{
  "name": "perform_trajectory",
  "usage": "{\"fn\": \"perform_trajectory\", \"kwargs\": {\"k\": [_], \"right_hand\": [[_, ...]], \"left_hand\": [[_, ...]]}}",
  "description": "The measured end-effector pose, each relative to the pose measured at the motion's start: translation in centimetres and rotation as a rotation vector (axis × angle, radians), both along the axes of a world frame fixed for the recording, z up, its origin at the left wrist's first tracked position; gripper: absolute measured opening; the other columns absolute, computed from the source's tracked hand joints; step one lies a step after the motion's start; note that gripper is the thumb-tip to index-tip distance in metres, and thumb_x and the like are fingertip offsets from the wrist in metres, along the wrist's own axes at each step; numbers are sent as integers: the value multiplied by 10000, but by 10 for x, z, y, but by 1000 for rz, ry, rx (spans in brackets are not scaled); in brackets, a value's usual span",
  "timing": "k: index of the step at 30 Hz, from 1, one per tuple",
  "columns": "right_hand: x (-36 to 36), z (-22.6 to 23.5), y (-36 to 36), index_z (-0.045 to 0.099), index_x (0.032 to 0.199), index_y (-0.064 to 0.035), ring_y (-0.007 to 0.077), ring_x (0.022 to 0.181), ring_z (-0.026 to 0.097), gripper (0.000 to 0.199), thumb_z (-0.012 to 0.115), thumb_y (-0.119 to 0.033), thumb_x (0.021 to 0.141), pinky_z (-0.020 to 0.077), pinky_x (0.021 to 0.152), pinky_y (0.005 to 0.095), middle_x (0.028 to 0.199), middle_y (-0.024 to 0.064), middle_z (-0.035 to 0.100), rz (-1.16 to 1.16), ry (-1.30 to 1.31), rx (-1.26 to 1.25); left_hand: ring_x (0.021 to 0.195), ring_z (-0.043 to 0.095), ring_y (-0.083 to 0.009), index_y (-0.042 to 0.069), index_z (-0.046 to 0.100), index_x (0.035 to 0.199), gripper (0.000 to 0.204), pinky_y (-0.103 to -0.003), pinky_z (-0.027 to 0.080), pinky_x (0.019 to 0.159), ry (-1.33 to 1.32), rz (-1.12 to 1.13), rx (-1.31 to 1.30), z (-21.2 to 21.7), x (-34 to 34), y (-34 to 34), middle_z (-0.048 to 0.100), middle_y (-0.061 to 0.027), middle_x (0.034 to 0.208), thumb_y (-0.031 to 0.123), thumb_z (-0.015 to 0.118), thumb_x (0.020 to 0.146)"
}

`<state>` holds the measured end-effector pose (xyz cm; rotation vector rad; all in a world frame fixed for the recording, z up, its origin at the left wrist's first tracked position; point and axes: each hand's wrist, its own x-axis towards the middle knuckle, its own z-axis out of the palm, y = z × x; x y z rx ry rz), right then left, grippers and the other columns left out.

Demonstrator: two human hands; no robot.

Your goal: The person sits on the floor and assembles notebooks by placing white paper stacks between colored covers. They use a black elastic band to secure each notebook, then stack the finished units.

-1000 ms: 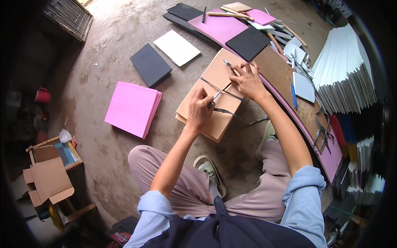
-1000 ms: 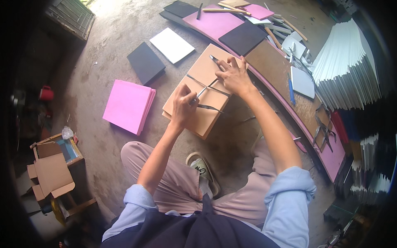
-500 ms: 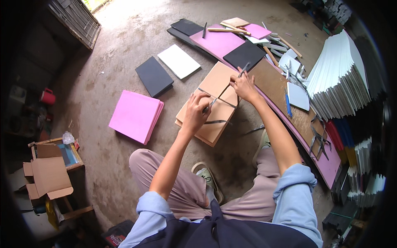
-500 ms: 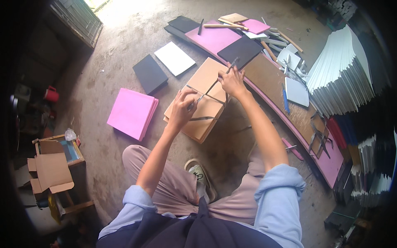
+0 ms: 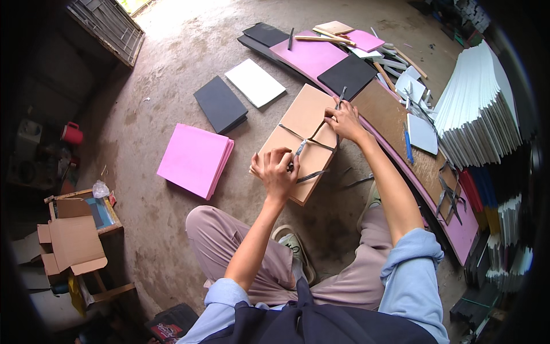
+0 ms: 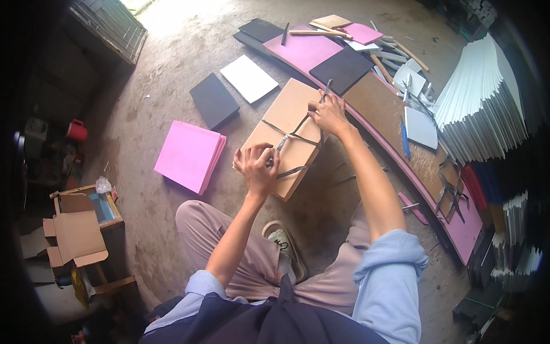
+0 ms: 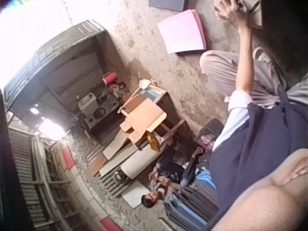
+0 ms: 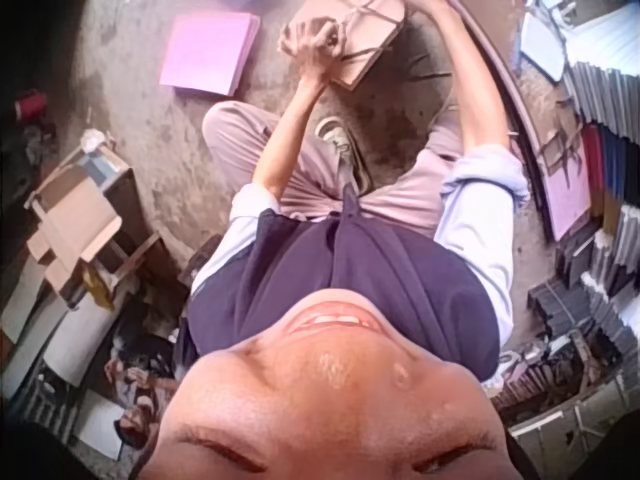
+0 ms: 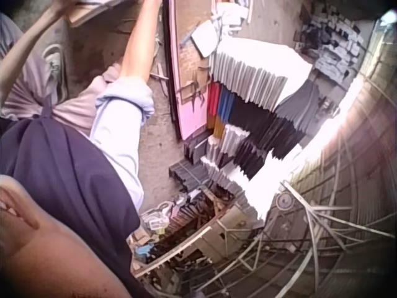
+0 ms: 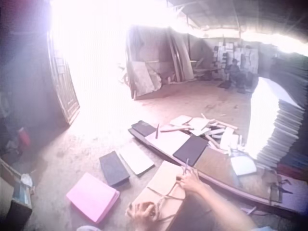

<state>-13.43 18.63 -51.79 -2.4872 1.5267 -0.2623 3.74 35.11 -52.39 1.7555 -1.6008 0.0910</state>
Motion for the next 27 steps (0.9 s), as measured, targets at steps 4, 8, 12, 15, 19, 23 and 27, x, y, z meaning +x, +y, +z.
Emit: {"fn": "perform_trajectory", "kwargs": {"k": [4,8,12,15,19,23,27], "right_hand": [[0,4,-1,560,1061,-217,348,1233,244,288,529,-328,796,153,943,620,1344,198,266,-30,27,81],[13,26,1,574,1022,-186,338,1184,324,251,520,-312,811,225,927,595,1290,162,357,-44,70,3],[23,34,7,598,918,-164,268,1029,473,183,518,-290,813,394,817,462,1061,85,538,60,-47,-292],[31,19,9,603,898,-145,292,853,571,188,506,-283,813,459,719,405,946,100,592,-72,-126,-101],[6,1,-12,619,923,-118,289,869,584,263,496,-316,800,449,758,399,920,113,617,-104,-195,49],[10,-2,-15,619,932,-110,300,861,582,267,488,-309,811,445,752,409,912,114,617,-162,-271,99],[18,0,-12,592,1008,-116,296,905,571,324,518,-349,795,428,801,386,951,162,600,-190,-245,113]], "left_hand": [[905,501,-184,80,585,721,129,-429,264,924,-14,28,89,7,-7,-1,549,-11,941,204,583,755],[877,513,-168,69,542,699,202,-281,347,838,777,-232,99,6,10,-31,570,-40,903,235,534,812],[718,510,-124,84,487,739,254,-232,413,653,1401,-530,203,14,16,-76,571,-42,746,300,467,870],[549,470,-103,52,484,731,291,-239,388,542,1239,-443,311,21,7,-99,483,-4,598,305,465,872],[482,384,-92,-12,465,724,337,-240,332,470,784,-404,324,10,-7,-70,373,-36,508,289,458,877],[531,418,-145,19,478,793,217,-255,342,474,452,-404,241,3,-5,-59,410,-67,635,225,510,855],[888,500,-239,105,450,1003,190,-505,241,896,-5,-314,198,-5,2,-50,335,-102,1184,150,530,837]]}}
